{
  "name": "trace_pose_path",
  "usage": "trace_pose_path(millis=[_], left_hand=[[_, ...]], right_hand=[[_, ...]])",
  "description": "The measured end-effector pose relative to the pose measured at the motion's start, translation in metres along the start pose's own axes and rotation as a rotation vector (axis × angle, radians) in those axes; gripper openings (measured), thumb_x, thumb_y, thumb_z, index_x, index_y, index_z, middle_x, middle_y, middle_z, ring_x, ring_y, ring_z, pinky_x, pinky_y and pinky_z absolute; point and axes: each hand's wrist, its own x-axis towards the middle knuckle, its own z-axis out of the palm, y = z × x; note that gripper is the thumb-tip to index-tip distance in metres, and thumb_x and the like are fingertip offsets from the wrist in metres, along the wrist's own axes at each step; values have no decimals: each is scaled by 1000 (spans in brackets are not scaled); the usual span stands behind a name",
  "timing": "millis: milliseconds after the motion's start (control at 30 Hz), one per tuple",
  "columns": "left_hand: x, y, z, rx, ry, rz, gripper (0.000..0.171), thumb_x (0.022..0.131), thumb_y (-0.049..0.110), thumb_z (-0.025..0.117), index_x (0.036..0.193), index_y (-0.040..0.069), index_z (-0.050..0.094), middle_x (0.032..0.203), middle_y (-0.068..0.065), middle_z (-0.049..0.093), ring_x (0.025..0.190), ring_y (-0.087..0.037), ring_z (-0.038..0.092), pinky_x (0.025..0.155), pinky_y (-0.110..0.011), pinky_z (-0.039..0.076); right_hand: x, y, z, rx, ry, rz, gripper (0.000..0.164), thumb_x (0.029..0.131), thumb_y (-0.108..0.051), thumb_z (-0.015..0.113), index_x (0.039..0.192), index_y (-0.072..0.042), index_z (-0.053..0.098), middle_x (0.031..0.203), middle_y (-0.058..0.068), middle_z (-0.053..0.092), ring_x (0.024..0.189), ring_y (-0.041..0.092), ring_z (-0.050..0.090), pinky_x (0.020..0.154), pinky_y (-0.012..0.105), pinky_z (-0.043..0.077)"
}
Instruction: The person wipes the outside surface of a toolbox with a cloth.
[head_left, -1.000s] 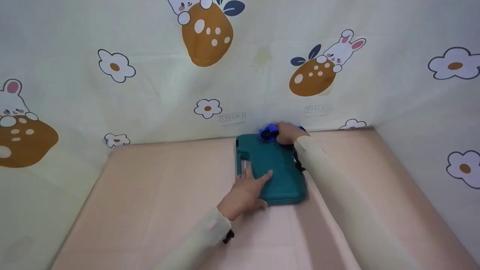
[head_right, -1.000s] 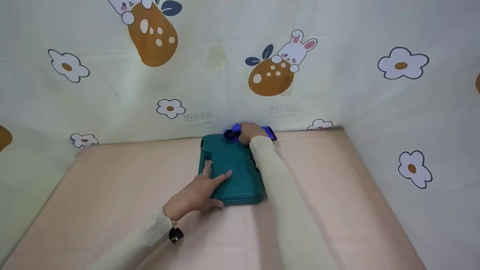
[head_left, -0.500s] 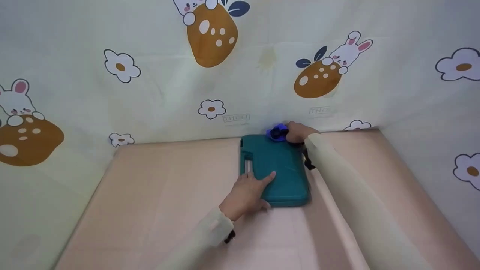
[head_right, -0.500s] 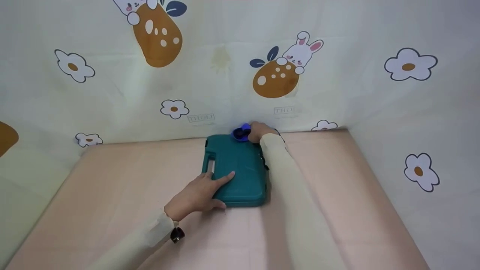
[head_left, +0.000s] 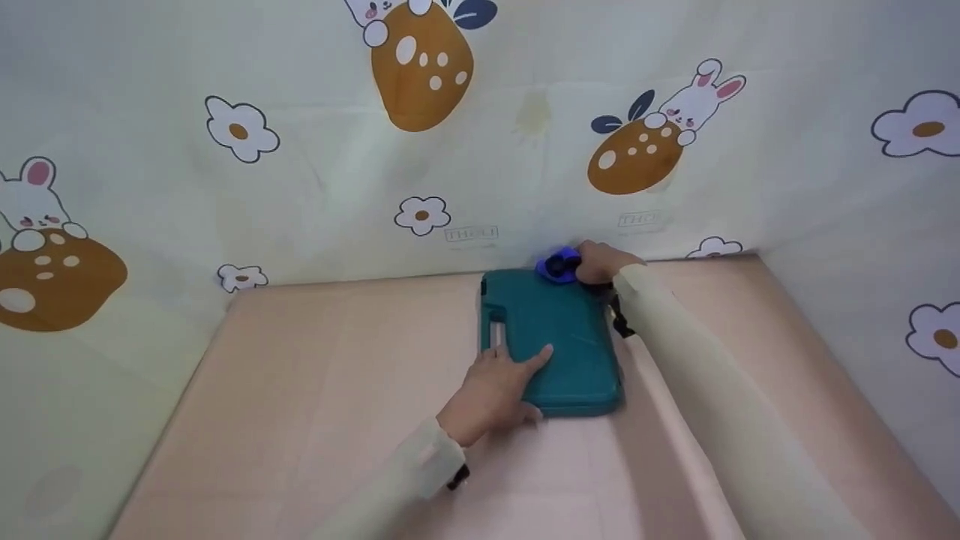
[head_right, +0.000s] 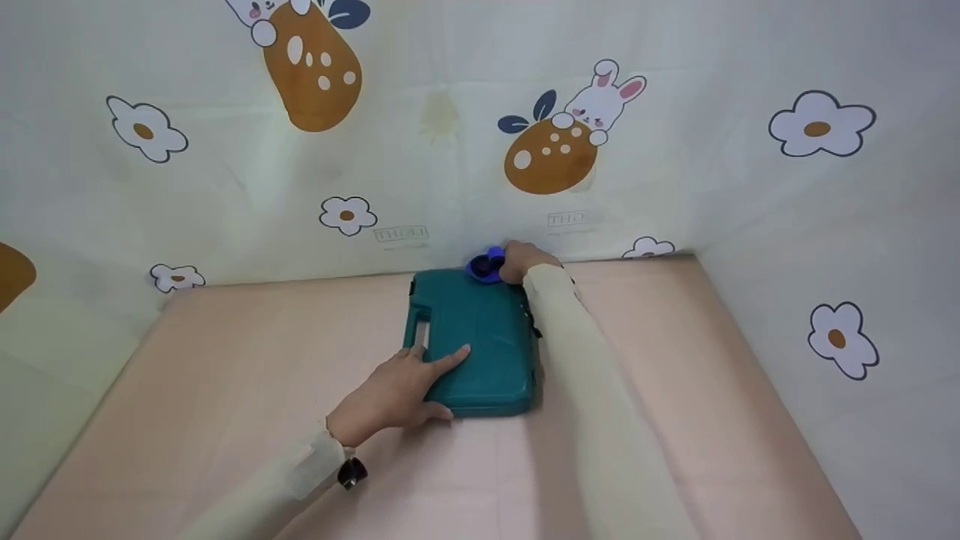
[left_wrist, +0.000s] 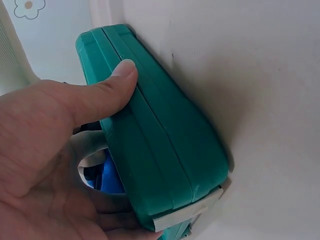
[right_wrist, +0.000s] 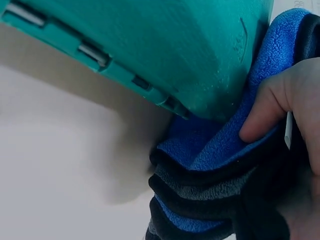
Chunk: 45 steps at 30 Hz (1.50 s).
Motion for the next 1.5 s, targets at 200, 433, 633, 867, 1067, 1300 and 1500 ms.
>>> trace_pose_path(millis=[200, 433, 633, 867, 1067, 1300, 1500], left_hand=[[0, 1, 2, 27, 1, 23, 88, 90, 47, 76, 162, 30, 29, 152, -29, 39, 138, -46, 38, 110, -54, 35], [-1, 1, 2, 41, 23, 47, 89, 89, 47, 77, 162, 28, 30, 150, -28, 43, 136, -46, 41, 109, -55, 36], [-3, 1, 4, 32, 15, 39, 90, 89, 44, 77, 163, 27, 28, 148, -30, 43, 135, -48, 42, 109, -56, 35], [-2, 2, 2, 39, 12, 49, 90, 90, 42, 77, 163, 28, 27, 147, -31, 43, 133, -47, 43, 109, -55, 36], [-3, 0, 3, 20, -11, 64, 90, 90, 43, 77, 163, 28, 27, 150, -31, 40, 136, -47, 40, 110, -57, 34], [-6, -2, 2, 28, -23, 89, 89, 90, 44, 77, 163, 28, 28, 150, -30, 42, 136, -47, 41, 111, -55, 34], [-8, -3, 2, 47, 0, 126, 89, 89, 44, 79, 162, 27, 31, 144, -29, 49, 131, -46, 46, 110, -55, 34]], right_hand=[[-1, -5, 1, -36, -14, 8, 14, 91, -4, 52, 101, -2, 60, 96, 15, 60, 83, 30, 55, 70, 40, 44], [6, -19, -4, -91, -34, 74, 28, 94, -10, 55, 120, -2, 60, 105, 16, 61, 93, 33, 57, 77, 42, 44], [9, -25, -6, -92, -56, 97, 36, 97, -16, 53, 130, -2, 56, 112, 17, 59, 100, 35, 55, 82, 45, 43], [17, -34, -4, -61, -59, 93, 32, 97, -17, 55, 127, -3, 56, 107, 16, 59, 98, 34, 56, 79, 43, 44], [29, -57, 8, -48, -84, 30, 34, 94, -14, 54, 126, -4, 56, 109, 15, 60, 97, 33, 56, 77, 41, 42], [34, -87, 23, -29, -93, 13, 37, 94, -9, 55, 130, -5, 58, 113, 14, 60, 98, 31, 56, 79, 40, 44], [36, -103, 31, -28, -76, -21, 31, 94, -7, 56, 125, -6, 61, 111, 11, 60, 96, 29, 56, 80, 40, 44]])
